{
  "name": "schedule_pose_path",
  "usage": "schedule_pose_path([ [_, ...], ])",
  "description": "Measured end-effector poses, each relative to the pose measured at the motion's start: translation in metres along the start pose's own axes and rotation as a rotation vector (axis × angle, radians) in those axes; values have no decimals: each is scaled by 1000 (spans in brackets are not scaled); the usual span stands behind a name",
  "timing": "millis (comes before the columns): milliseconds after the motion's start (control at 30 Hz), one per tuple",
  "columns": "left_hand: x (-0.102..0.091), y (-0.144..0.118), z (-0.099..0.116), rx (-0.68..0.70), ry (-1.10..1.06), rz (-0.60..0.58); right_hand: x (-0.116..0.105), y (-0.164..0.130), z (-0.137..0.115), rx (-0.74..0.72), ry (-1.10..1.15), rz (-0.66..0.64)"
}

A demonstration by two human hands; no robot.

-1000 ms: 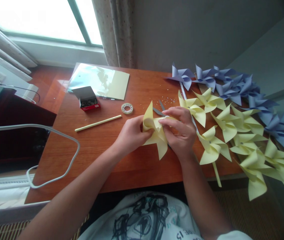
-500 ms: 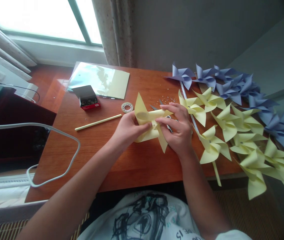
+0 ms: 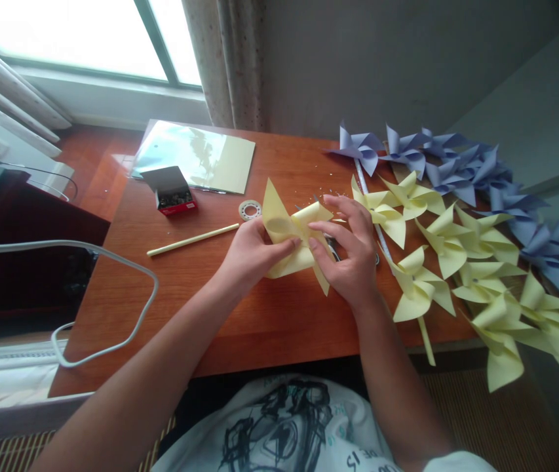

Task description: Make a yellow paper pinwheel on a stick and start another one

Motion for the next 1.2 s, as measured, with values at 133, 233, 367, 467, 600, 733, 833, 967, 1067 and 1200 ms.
schedule_pose_path([
  [133,1,0,1,48,5,-12,-2,-3,2,62,5,49],
  [233,1,2,1,101,54,-25,-2,-4,2,78,56,48],
  [367,-1,2,2,235,269,32,-5,-6,6,186,141,125],
  [467,3,-3,5,361,574,128,-3,-11,10,295,211,158],
  [600,13,-10,5,418,968,235,5,-15,12,381,398,107],
  [733,21,-12,2,426,1174,230,8,-16,16,449,519,81],
  [833,19,-11,2,418,1206,249,6,-15,19,461,486,120],
  [967,18,-11,3,445,1240,272,8,-15,19,491,557,112],
  [1067,19,-11,1,455,1262,256,11,-15,18,516,650,96],
  [1200,18,-10,1,432,1215,249,10,-16,21,565,698,204],
])
Point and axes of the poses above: each hand's wrist, its own y-axis towards the middle knuckle, its own x-axis out of the palm, z = x × y, the point moved 5 cm from there along y, towards the middle knuckle, and after that the axes turned 14 degrees about -x, right-handed, at the moved point
